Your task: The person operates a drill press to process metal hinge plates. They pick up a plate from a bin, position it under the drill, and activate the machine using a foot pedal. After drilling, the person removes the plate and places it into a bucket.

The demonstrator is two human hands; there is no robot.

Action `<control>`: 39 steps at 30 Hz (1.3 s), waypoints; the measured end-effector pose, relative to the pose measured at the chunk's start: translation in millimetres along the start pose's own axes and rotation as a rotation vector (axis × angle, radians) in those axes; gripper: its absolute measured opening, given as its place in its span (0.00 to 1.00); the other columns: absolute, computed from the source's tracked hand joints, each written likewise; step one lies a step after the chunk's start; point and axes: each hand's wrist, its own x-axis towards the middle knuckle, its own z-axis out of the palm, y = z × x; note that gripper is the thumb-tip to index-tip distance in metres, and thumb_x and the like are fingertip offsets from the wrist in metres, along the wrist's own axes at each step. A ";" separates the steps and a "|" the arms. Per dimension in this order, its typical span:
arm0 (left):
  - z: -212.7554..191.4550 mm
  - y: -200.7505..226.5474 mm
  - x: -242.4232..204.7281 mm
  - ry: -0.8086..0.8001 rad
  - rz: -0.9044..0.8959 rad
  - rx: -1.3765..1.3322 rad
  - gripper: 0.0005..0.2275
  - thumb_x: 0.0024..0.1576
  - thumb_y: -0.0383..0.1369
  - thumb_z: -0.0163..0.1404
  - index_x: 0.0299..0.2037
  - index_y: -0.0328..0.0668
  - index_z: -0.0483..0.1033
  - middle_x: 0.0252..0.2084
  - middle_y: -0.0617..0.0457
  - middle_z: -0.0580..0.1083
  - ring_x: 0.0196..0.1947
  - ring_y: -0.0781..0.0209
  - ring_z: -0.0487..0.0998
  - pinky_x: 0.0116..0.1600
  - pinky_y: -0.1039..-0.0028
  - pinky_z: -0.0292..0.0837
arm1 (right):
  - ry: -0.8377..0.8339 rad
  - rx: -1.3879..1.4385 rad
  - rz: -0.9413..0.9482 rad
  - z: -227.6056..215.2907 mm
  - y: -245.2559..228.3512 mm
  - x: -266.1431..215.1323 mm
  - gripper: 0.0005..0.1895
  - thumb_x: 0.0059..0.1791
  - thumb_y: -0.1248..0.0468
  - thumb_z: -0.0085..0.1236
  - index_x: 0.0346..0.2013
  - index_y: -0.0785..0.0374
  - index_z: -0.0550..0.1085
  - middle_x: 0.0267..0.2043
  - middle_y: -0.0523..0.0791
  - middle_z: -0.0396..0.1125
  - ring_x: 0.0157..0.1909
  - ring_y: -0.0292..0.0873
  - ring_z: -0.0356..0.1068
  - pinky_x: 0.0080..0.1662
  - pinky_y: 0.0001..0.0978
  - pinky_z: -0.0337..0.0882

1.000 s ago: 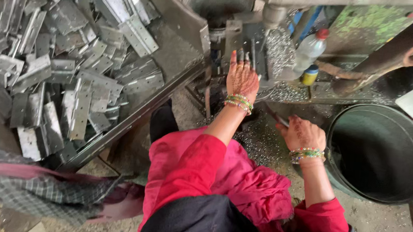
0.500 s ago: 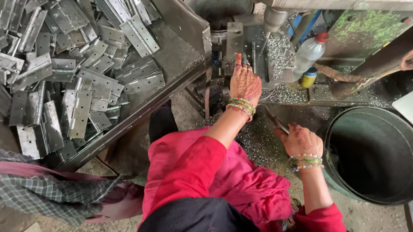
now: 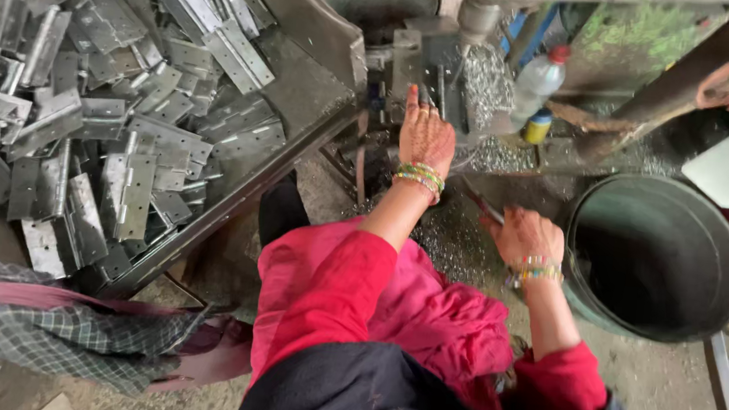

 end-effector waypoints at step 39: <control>36.0 -1.6 6.2 0.252 -0.025 -0.021 0.17 0.60 0.35 0.41 0.48 0.36 0.82 0.56 0.44 0.76 0.64 0.49 0.69 0.76 0.52 0.30 | -0.072 0.191 0.099 61.8 4.2 -18.9 0.27 0.50 0.35 0.50 0.41 0.55 0.76 0.33 0.51 0.75 0.37 0.57 0.76 0.37 0.51 0.74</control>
